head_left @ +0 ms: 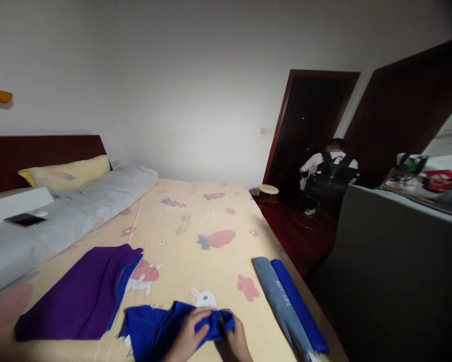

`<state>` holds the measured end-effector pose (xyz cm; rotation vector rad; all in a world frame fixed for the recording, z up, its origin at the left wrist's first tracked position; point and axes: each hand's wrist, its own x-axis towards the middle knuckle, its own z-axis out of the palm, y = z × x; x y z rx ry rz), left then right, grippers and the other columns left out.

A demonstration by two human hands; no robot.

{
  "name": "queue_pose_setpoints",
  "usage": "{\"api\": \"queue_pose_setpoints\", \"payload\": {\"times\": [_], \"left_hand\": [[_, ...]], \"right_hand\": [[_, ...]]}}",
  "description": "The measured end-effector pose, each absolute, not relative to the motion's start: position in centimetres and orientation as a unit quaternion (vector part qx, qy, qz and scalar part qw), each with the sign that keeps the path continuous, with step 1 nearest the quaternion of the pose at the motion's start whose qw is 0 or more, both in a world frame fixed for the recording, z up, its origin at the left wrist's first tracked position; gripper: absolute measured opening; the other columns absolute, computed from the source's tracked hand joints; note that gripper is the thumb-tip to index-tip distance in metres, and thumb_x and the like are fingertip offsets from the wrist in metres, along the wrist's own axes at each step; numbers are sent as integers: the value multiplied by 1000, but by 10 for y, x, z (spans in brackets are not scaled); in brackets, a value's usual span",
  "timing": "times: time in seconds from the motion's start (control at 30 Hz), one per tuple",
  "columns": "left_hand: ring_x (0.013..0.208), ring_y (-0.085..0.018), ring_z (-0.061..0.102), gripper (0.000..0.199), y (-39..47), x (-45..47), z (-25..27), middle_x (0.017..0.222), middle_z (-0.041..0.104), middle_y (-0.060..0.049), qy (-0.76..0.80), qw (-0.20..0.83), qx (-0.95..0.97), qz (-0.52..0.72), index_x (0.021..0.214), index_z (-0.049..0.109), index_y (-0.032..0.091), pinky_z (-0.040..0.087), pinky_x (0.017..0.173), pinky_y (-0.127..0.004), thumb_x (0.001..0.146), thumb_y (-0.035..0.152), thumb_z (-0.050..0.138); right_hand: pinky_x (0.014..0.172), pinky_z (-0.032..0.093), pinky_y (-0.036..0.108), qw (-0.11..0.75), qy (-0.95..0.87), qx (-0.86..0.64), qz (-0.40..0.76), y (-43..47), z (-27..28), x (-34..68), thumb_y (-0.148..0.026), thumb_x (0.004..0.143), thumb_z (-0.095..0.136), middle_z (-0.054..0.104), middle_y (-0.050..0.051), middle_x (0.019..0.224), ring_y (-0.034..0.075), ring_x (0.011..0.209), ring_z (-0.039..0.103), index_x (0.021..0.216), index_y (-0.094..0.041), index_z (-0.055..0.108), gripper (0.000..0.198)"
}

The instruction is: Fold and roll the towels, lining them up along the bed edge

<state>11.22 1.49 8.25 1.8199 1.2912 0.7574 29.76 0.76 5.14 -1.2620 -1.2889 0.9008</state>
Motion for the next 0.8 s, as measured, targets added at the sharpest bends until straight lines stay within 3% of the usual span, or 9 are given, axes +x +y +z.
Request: {"api": "queue_pose_setpoints", "payload": {"times": [0.13, 0.23, 0.33, 0.4, 0.5, 0.57, 0.63, 0.7, 0.8], "left_hand": [[147, -28, 18, 75, 26, 31, 79, 159, 25, -9, 645, 252, 714, 105, 146, 35, 25, 21, 117, -55, 75, 37, 55], [148, -28, 14, 89, 15, -5, 63, 161, 15, -8, 637, 231, 736, 11, 149, 28, 27, 18, 117, -55, 68, 34, 63], [147, -26, 18, 74, -4, -3, 42, 159, 22, -4, 626, 157, 760, 69, 147, 30, 33, 20, 117, -53, 77, 31, 54], [145, -26, 26, 63, -15, 16, 31, 156, 31, -2, 607, 146, 775, 97, 144, 37, 36, 24, 116, -52, 83, 30, 46], [140, -32, 35, 66, -23, 52, 16, 151, 43, -7, 593, 194, 778, 70, 141, 45, 34, 27, 115, -53, 76, 37, 57], [139, -36, 37, 72, -23, 69, 7, 148, 46, -12, 624, 200, 753, 67, 140, 48, 27, 31, 113, -54, 69, 36, 62], [137, -33, 41, 67, -20, 75, 0, 145, 50, -13, 659, 186, 723, 90, 137, 51, 25, 36, 111, -49, 70, 28, 58], [134, -27, 46, 64, -15, 70, 0, 140, 55, -10, 680, 175, 701, 126, 131, 56, 27, 39, 110, -42, 68, 18, 53], [124, -27, 56, 53, -7, 49, 17, 126, 67, -7, 696, 200, 667, 175, 115, 67, 31, 43, 107, -38, 66, 17, 53]], "right_hand": [[80, 55, 44, 533, -462, -631, 322, 14, 51, 359, -65, 73, 50, 73, 10, 81, 33, 85, 69, 79, -21, 68, 48], [86, 52, 49, 532, -426, -676, 281, 15, 50, 397, -64, 64, 58, 72, 15, 94, 37, 94, 67, 95, -18, 66, 56], [90, 48, 54, 514, -434, -729, 125, 5, 50, 406, -60, 67, 57, 65, 20, 112, 40, 106, 61, 109, -16, 61, 60], [90, 47, 52, 488, -501, -714, 39, -5, 47, 390, -54, 77, 53, 63, 17, 114, 36, 106, 60, 107, -20, 61, 46], [78, 49, 42, 417, -645, -636, 71, -21, 32, 340, -47, 85, 50, 68, 7, 88, 27, 84, 64, 85, -27, 64, 24], [71, 49, 40, 360, -692, -620, 86, -28, 19, 303, -50, 77, 60, 68, 5, 78, 27, 75, 64, 77, -27, 62, 23], [68, 48, 41, 332, -695, -633, 80, -31, 11, 275, -45, 62, 71, 68, 7, 76, 31, 74, 64, 74, -26, 62, 25], [67, 47, 40, 345, -673, -646, 104, -28, 16, 265, -33, 57, 68, 68, 6, 72, 31, 72, 64, 70, -26, 61, 16], [68, 48, 37, 423, -621, -629, 199, -14, 48, 283, -24, 61, 54, 68, 5, 71, 27, 71, 65, 69, -25, 61, 10]]}}
